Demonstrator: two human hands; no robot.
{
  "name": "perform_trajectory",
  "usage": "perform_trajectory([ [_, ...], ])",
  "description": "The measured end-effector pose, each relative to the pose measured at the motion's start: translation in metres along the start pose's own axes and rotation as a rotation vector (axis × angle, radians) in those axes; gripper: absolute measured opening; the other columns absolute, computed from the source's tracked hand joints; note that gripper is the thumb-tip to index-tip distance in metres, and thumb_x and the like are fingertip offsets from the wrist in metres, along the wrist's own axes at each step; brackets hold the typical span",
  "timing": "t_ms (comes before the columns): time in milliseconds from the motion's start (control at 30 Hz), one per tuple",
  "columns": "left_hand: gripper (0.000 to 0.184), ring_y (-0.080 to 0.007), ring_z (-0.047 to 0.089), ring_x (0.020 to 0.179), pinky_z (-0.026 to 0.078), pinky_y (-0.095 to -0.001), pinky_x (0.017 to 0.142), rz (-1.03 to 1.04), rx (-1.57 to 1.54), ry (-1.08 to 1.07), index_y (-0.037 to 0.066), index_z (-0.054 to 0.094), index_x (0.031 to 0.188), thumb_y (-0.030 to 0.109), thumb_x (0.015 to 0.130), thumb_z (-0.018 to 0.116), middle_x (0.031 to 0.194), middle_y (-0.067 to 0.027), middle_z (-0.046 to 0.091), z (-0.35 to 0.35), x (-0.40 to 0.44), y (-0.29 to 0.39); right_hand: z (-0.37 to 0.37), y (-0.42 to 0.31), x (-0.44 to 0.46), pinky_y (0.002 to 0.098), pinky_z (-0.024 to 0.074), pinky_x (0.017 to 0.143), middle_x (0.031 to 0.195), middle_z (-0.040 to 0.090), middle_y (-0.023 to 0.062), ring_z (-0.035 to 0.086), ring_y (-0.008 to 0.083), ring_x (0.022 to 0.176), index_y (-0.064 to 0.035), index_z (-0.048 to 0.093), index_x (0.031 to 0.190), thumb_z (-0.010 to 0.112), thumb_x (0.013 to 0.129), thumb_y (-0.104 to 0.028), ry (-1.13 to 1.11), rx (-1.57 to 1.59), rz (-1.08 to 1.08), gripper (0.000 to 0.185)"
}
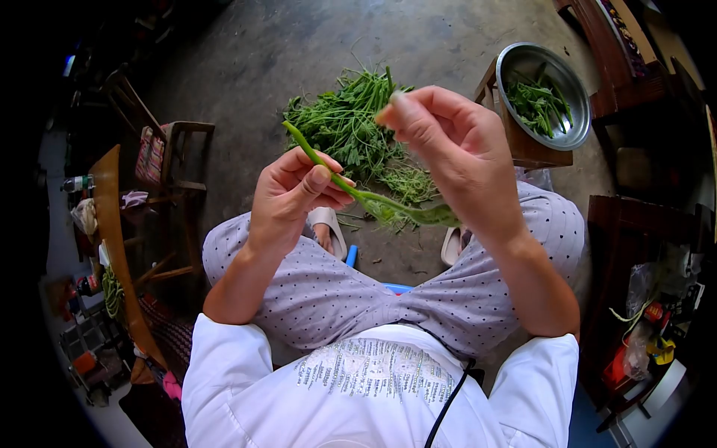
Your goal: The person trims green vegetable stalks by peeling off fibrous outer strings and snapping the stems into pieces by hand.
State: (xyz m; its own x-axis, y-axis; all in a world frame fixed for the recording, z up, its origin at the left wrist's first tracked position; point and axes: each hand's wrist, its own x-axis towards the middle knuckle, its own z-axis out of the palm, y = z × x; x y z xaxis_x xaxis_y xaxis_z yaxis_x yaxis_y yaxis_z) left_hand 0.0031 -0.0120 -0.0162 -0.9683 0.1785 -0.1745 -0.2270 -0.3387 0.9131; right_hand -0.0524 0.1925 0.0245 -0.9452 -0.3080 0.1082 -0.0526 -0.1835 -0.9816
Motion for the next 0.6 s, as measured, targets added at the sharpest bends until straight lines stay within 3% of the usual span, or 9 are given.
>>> perform_trajectory([
  [33,0.026,-0.019,0.069,0.075,0.058,-0.0275,0.066,0.018,0.001,-0.007,0.0,0.059,0.1,0.024,0.091,0.062,0.087,-0.0139,0.068,0.0,0.0,0.0,-0.013,0.002,0.002,0.0211,0.0462,0.065,0.086,0.065,0.0028,0.057,0.0062,0.073,0.0011,0.066,0.094,0.066,0.089,-0.014,-0.118,-0.046,0.052,0.016],
  [200,0.026,-0.0189,0.069,0.075,0.059,-0.0275,0.066,0.029,0.002,-0.027,-0.001,0.059,0.102,0.023,0.092,0.061,0.087,-0.014,0.068,-0.002,-0.002,0.001,0.003,0.009,-0.009,0.0221,0.0462,0.064,0.084,0.063,0.0047,0.056,0.008,0.072,-0.0003,0.066,0.093,0.072,0.082,-0.013,-0.22,-0.405,-0.043,0.017],
  [333,0.028,-0.0181,0.069,0.074,0.059,-0.0274,0.065,0.033,0.006,-0.03,-0.001,0.059,0.105,0.023,0.091,0.063,0.086,-0.0116,0.067,-0.001,-0.002,0.001,0.013,0.018,-0.01,0.0212,0.0473,0.066,0.084,0.064,0.0038,0.058,0.0075,0.073,-0.0005,0.065,0.094,0.073,0.082,-0.014,-0.228,-0.257,0.107,0.02],
  [400,0.028,-0.0178,0.069,0.073,0.059,-0.0274,0.065,0.031,0.012,-0.029,0.0,0.059,0.106,0.023,0.09,0.063,0.085,-0.0107,0.067,0.001,-0.002,0.002,0.015,0.017,-0.009,0.0197,0.0465,0.065,0.082,0.064,0.0028,0.057,0.006,0.073,0.0003,0.063,0.094,0.073,0.083,-0.017,-0.301,0.083,0.385,0.023],
  [600,0.03,-0.018,0.069,0.072,0.058,-0.0271,0.063,0.026,-0.004,-0.035,0.001,0.061,0.108,0.024,0.088,0.065,0.085,-0.0105,0.067,-0.001,-0.003,0.0,0.012,0.019,-0.005,0.0196,0.0471,0.07,0.083,0.063,0.0011,0.058,0.0056,0.078,-0.001,0.062,0.095,0.07,0.086,-0.018,-0.279,0.249,0.478,0.021],
])
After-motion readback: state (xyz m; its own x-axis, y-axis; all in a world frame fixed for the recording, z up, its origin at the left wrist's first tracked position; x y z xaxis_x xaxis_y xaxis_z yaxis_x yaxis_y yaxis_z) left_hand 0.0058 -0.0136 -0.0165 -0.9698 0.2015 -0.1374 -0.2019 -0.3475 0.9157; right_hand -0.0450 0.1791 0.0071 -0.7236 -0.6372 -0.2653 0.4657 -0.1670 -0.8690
